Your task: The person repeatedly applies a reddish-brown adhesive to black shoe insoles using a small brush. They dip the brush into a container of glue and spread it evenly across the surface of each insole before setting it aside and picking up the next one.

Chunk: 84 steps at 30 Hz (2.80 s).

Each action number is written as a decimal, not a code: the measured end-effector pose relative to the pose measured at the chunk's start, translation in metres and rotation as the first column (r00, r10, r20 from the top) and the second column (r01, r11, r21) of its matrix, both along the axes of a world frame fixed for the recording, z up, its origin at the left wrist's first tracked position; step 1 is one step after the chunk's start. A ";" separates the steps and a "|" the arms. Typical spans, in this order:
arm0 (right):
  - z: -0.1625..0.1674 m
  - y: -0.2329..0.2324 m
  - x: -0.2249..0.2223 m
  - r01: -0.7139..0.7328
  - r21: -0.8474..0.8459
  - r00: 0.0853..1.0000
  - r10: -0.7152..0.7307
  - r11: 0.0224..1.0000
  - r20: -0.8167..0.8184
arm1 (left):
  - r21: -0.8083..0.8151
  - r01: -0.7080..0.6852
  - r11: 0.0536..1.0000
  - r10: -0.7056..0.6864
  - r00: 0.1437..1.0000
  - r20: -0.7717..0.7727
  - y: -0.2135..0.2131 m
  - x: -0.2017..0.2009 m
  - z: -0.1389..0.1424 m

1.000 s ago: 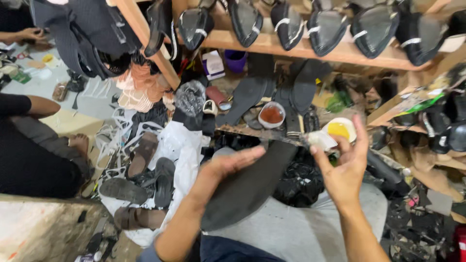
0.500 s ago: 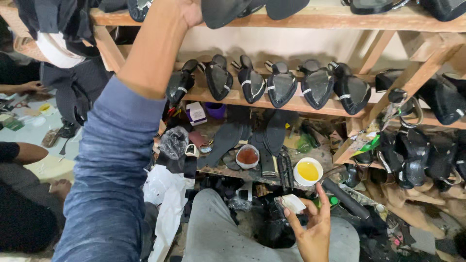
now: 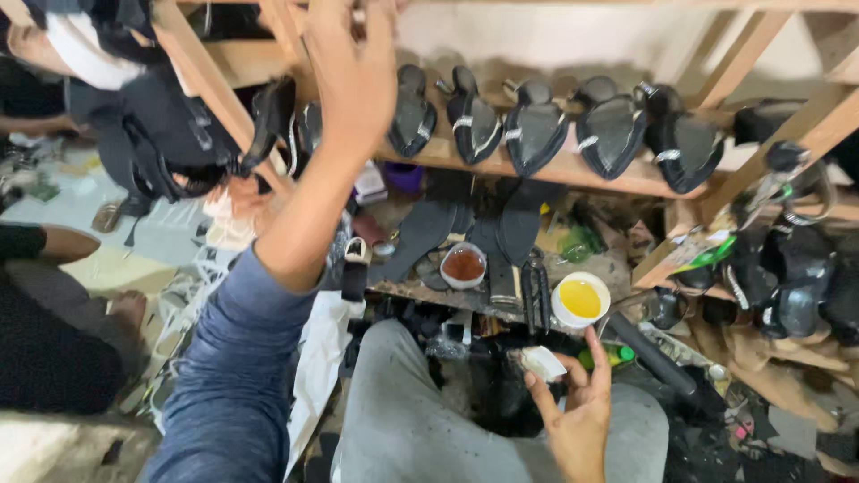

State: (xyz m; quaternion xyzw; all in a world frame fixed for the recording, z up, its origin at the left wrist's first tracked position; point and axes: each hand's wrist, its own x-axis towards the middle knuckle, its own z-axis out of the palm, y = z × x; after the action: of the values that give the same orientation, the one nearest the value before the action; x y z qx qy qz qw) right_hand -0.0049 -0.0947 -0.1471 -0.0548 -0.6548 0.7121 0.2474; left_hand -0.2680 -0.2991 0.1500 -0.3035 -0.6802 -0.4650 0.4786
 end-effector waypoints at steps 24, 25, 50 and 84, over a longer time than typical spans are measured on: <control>-0.002 -0.115 -0.049 -0.100 0.116 0.986 0.083 0.988 0.143 | 0.023 -0.079 0.997 0.023 0.526 0.850 -0.121 -0.030 -0.354; -0.003 -0.117 -0.051 -0.096 0.137 0.986 0.076 0.986 0.146 | 0.176 -0.004 0.984 -0.154 0.467 0.871 -0.128 -0.029 -0.356; -0.046 -0.147 -0.244 -0.204 0.916 0.974 0.166 0.344 0.155 | 0.863 0.090 -0.498 -0.866 0.008 -0.500 -0.226 0.249 -0.275; 0.057 -0.187 -0.039 -0.031 0.702 0.966 0.202 0.712 -0.163 | 0.988 0.002 -0.156 -0.987 -0.042 -0.156 -0.131 0.227 -0.271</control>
State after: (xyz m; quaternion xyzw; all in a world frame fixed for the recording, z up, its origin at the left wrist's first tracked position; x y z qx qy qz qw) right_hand -0.0439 -0.2814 -0.0904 0.1652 -0.8429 0.4305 0.2774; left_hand -0.0409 -0.4301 -0.1205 -0.0409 -0.1193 -0.9719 -0.1989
